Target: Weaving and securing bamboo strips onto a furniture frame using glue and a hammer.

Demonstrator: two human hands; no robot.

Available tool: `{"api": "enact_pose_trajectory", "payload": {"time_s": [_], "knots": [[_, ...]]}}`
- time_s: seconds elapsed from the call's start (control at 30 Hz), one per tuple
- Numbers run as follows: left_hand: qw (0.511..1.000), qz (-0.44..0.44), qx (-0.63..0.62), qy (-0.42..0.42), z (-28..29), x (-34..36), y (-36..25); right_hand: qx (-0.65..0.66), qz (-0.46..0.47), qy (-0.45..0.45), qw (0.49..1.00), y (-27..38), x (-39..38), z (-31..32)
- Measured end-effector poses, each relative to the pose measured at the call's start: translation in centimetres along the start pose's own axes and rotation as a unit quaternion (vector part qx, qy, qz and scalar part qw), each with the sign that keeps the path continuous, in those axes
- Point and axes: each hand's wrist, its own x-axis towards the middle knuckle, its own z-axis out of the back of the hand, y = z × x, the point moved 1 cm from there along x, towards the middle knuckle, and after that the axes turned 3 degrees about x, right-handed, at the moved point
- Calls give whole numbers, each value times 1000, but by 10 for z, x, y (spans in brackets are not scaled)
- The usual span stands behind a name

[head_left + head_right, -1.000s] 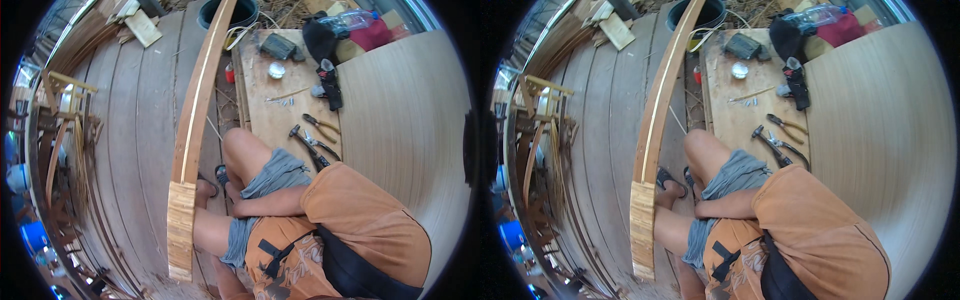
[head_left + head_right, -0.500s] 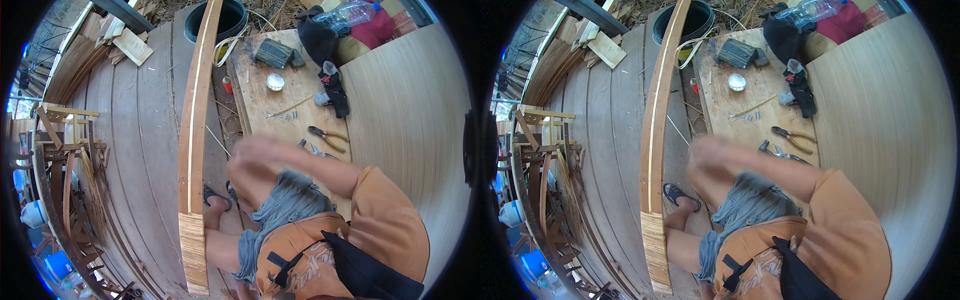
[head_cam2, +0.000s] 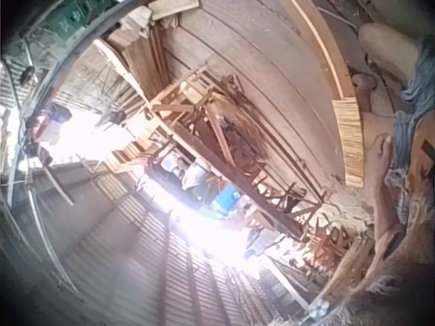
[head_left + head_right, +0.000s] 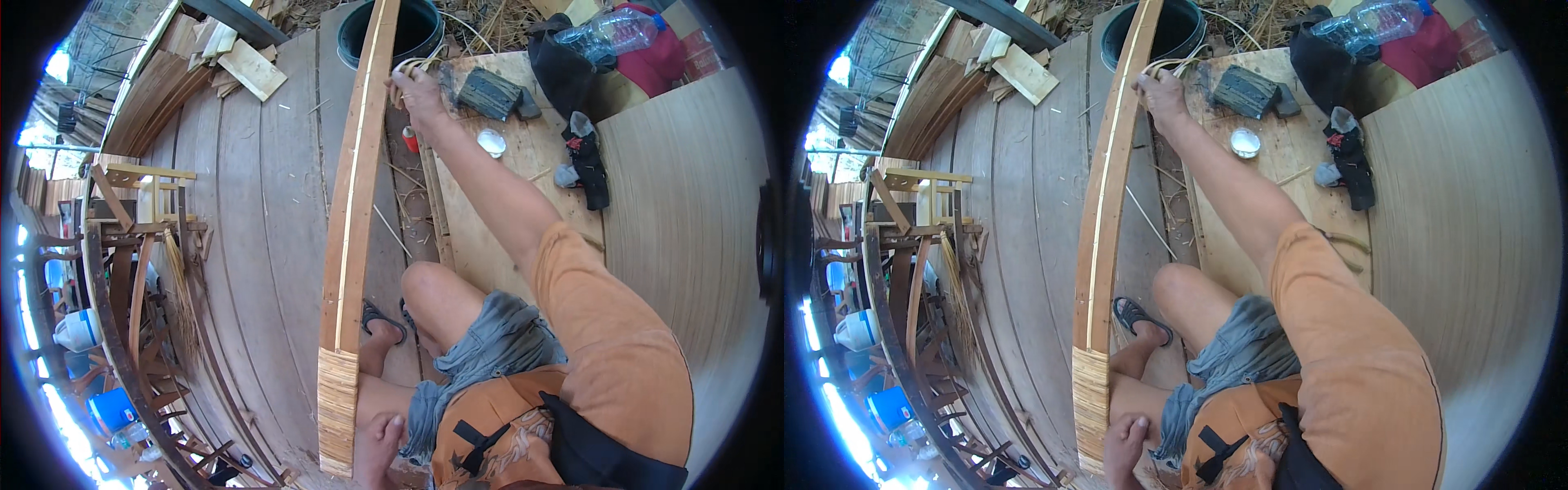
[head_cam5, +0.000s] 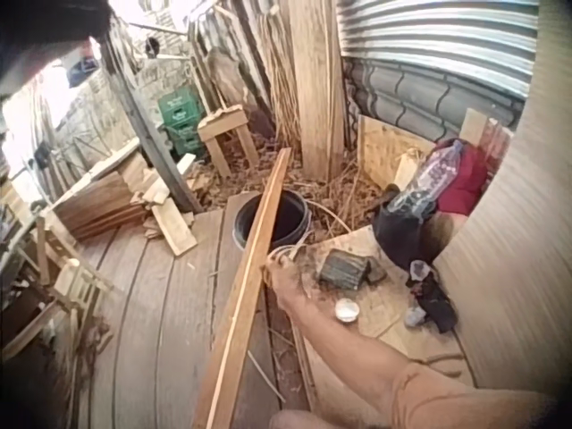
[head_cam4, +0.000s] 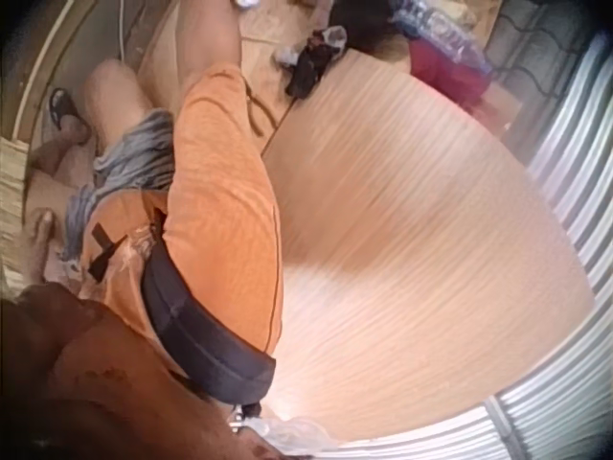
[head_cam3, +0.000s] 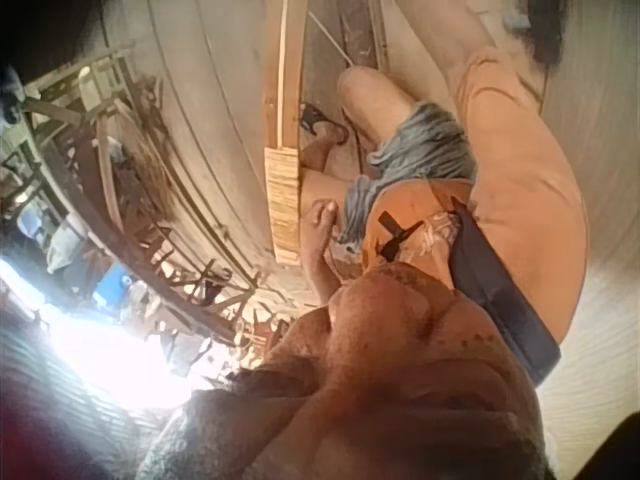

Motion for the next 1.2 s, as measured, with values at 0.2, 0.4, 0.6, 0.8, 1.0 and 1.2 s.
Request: {"api": "enact_pose_trajectory", "payload": {"time_s": [0.2,0.4,0.6,0.8,1.0,1.2], "knots": [[978,-197,-69,-26,-42,88,-90,5,-87,-61,994,27,-119,29],[879,-440,-5,-181,-49,159,-190,-59,-121,-6,991,33,-194,61],[900,-400,-172,-32,-68,214,-248,-16,-137,34,990,35,-209,60],[912,-328,-246,-13,-78,229,-224,-44,-147,24,988,32,-224,70],[922,-317,-220,13,-78,229,-222,-61,-147,23,987,27,-235,69],[868,-484,-79,-79,-97,216,-212,23,-156,46,986,57,-250,61]]}}
